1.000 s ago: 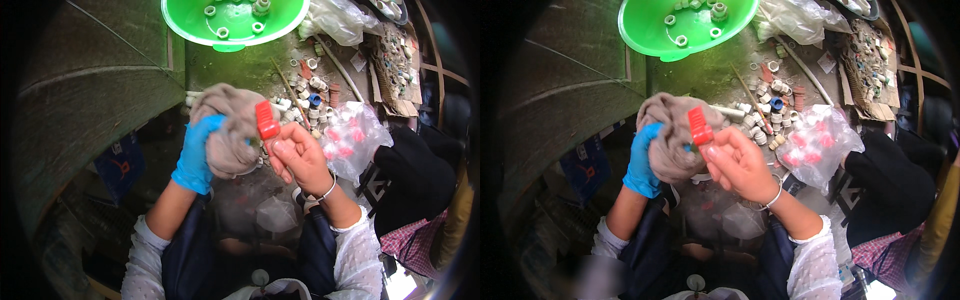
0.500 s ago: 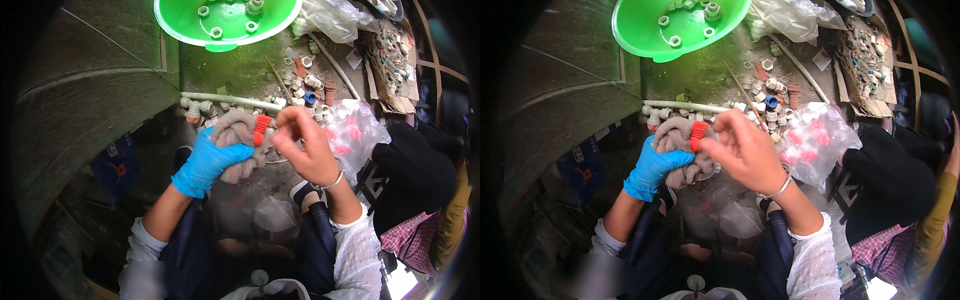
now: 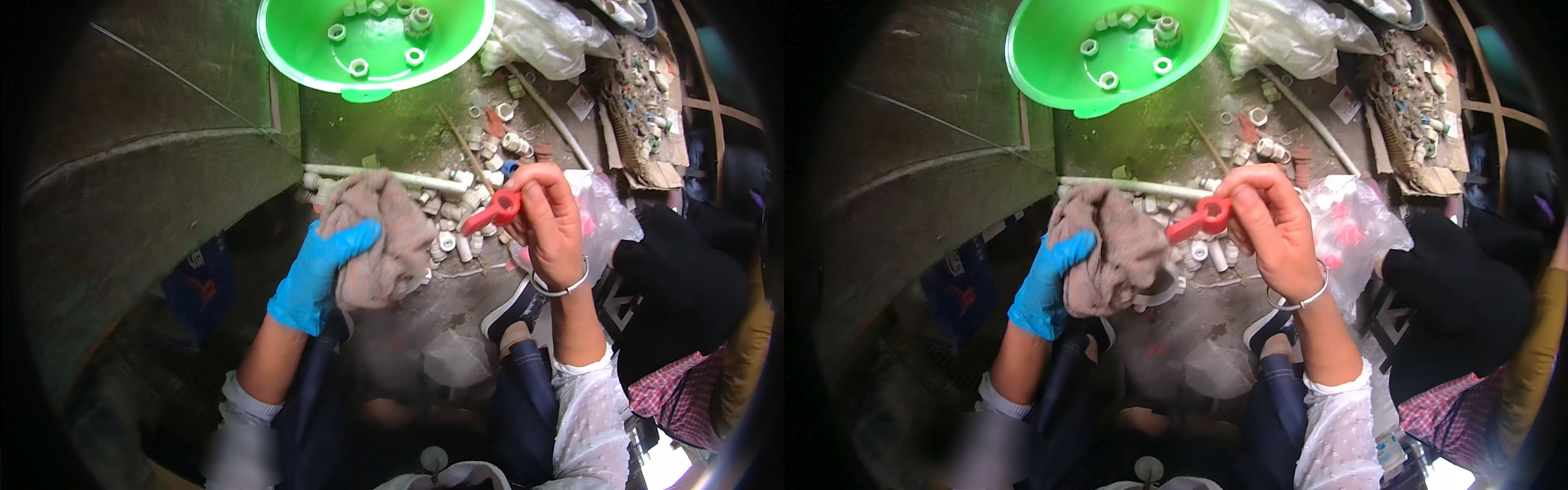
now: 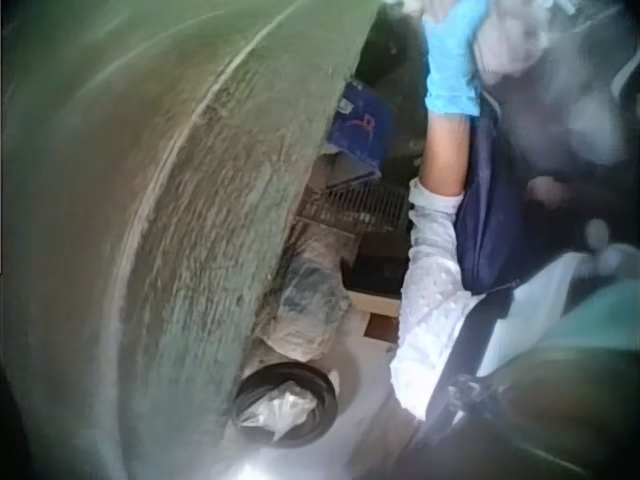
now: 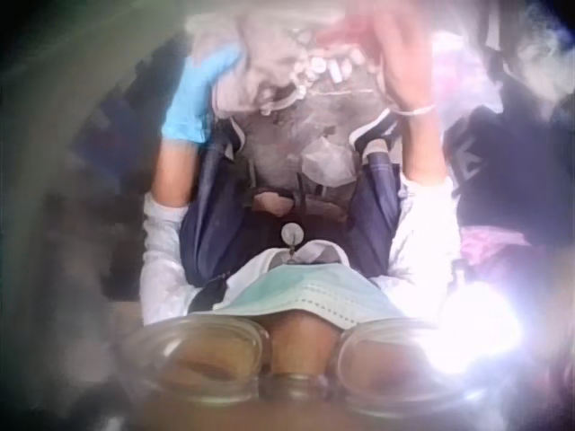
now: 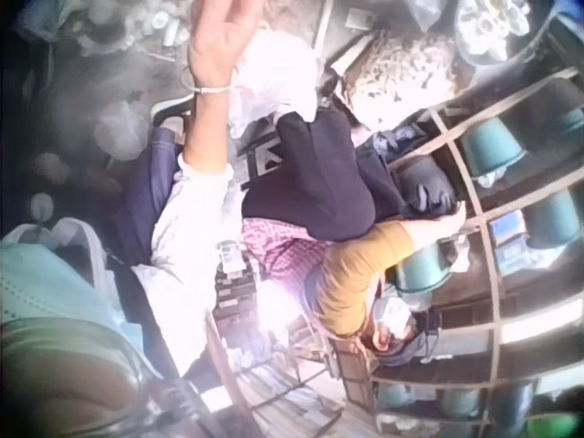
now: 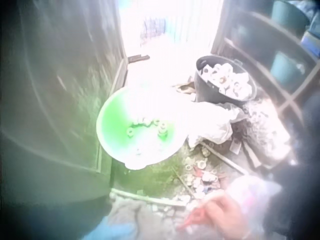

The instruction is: The person sits on the floor and wipes various small plastic plumbing fittings with a cloth, then places them into a green bowl. The person handles white, red, blue, and orange fittings one at a time.

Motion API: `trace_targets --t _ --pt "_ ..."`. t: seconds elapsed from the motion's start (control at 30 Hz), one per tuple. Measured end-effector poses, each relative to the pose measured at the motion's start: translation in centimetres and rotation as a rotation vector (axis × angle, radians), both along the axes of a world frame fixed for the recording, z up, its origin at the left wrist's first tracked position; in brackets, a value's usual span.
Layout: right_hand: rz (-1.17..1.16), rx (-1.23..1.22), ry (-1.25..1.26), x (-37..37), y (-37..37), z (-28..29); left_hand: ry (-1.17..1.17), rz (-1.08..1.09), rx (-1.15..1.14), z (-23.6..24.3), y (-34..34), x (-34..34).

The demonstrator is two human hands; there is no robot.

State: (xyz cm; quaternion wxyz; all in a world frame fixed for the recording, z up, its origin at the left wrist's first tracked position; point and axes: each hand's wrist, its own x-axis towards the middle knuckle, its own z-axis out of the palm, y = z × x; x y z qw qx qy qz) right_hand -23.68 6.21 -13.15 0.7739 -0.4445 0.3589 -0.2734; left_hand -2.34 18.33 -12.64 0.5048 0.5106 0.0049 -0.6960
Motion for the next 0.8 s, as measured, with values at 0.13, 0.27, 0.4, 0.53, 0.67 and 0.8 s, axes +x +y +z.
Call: trace_targets --t 0.13,0.27,0.4,0.53,0.67,0.8 --pt "0.088 -0.070 0.023 0.4 1.1 0.3 0.027 0.005 -0.061 -1.4 0.2 -0.7" --pt "0.139 -0.034 0.061 0.0 1.3 0.7 -0.046 -0.068 -0.133 -1.0 0.7 -0.8" --pt "0.250 -0.092 0.143 0.4 2.1 1.2 -0.360 -0.336 -0.290 0.4 0.1 -1.1" --pt "0.300 -0.328 0.176 1.1 3.2 1.4 -0.907 -0.442 -0.493 0.1 0.0 -1.8" --pt "0.274 -0.549 0.177 1.7 3.8 0.7 -0.351 -0.012 -0.232 0.9 -0.1 -2.5" --pt "0.291 -0.593 0.215 2.3 3.3 0.7 -0.241 0.266 -0.064 -1.8 0.7 -1.9"
